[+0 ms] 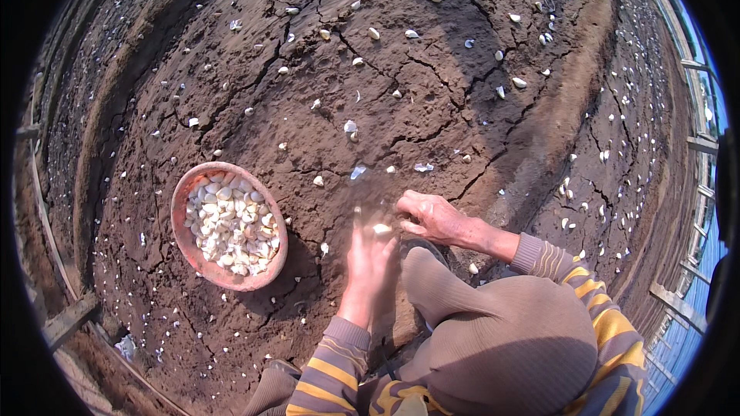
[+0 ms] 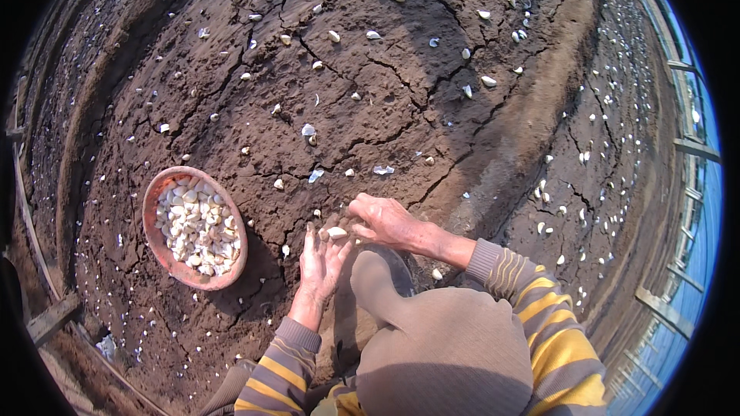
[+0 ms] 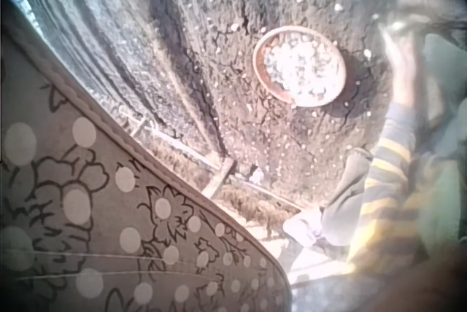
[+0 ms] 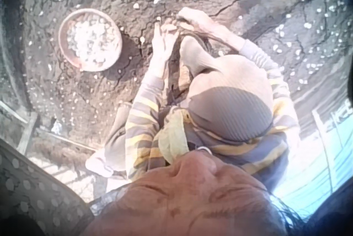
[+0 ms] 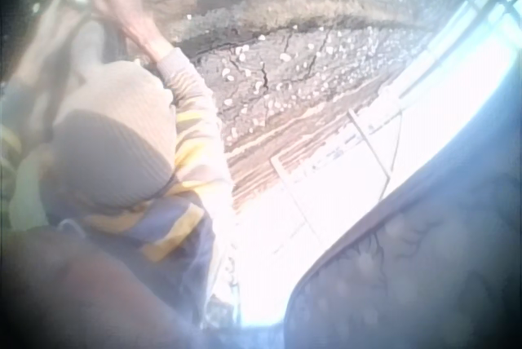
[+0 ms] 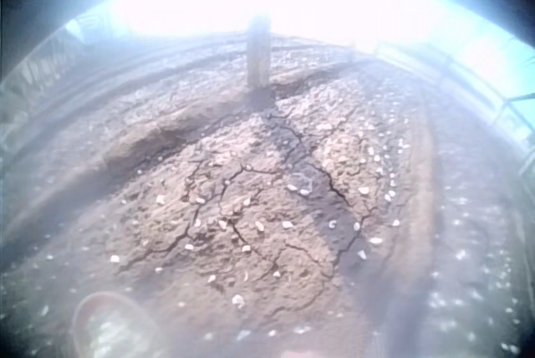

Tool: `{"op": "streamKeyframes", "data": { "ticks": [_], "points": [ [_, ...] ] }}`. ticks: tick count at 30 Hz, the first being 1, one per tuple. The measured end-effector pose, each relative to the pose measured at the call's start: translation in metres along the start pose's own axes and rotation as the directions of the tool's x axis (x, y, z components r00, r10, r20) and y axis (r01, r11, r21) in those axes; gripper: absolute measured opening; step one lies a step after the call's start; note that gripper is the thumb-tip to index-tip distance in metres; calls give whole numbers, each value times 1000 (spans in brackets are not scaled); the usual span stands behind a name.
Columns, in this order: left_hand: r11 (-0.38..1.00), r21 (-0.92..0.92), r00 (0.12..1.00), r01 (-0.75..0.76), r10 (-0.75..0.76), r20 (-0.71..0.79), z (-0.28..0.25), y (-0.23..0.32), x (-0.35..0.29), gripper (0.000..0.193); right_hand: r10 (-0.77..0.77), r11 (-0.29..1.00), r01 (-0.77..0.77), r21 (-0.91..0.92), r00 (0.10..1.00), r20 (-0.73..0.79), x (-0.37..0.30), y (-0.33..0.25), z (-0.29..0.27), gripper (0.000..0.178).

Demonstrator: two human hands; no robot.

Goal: The person plants small white seeds one by one into prepared furrows in a tilled field. They hold a bowl of seeds in the left hand and place each seed into the soil with the right hand, moving along the row.

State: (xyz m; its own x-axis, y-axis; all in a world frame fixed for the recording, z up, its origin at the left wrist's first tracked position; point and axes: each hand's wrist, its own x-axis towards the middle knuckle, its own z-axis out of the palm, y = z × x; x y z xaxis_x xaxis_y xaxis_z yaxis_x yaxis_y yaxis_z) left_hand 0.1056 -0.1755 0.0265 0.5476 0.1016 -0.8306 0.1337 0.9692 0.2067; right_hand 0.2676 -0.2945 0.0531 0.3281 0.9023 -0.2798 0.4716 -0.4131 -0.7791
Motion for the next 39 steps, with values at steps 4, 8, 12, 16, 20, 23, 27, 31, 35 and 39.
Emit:
{"op": "streamKeyframes", "data": {
  "ticks": [4, 8, 12, 16, 20, 23, 27, 31, 35, 39],
  "points": [
    [989, 149, 1000, 14, -13, -8, 10, -4, 1, 68, -10, 1000, 11, -18, 998, 62, 7, -17, 19, 22],
    [989, 141, 999, -31, 25, 40, 16, -6, -1, 73, 63, 996, -65, 58, 998, 31, 5, 2, 8, 20],
    [945, 279, 984, -170, 151, 91, 0, 0, 2, 70, 252, 964, -204, 172, 907, -336, 13, 61, -34, 19],
    [776, 508, 902, -374, 432, 5, 1, 26, -5, 56, 227, 963, -268, 17, 782, -580, 26, 106, -59, 20],
    [547, 651, 650, -526, 752, -106, -4, 63, -13, 37, 55, 920, -257, -296, 832, -552, 40, 121, -54, 20],
    [396, 733, 487, -553, 867, -101, -19, 89, -17, 36, -21, 869, -221, -443, 878, -479, 41, 128, -48, 16],
    [210, 860, 351, -465, 936, -39, -46, 111, -15, 38, -132, 772, -181, -609, 892, -433, 50, 134, -43, 13],
    [131, 930, 308, -343, 951, -21, -63, 114, -7, 43, -139, 724, -145, -675, 927, -348, 53, 136, -46, 11],
    [-39, 999, 433, -33, 900, 49, -62, 113, -7, 58, 96, 765, -210, -609, 972, -215, 72, 125, -72, 9],
    [-161, 984, 515, 78, 852, 99, -78, 115, -3, 64, 58, 871, -263, -416, 894, -444, 130, 97, -115, 18]
  ]
}}
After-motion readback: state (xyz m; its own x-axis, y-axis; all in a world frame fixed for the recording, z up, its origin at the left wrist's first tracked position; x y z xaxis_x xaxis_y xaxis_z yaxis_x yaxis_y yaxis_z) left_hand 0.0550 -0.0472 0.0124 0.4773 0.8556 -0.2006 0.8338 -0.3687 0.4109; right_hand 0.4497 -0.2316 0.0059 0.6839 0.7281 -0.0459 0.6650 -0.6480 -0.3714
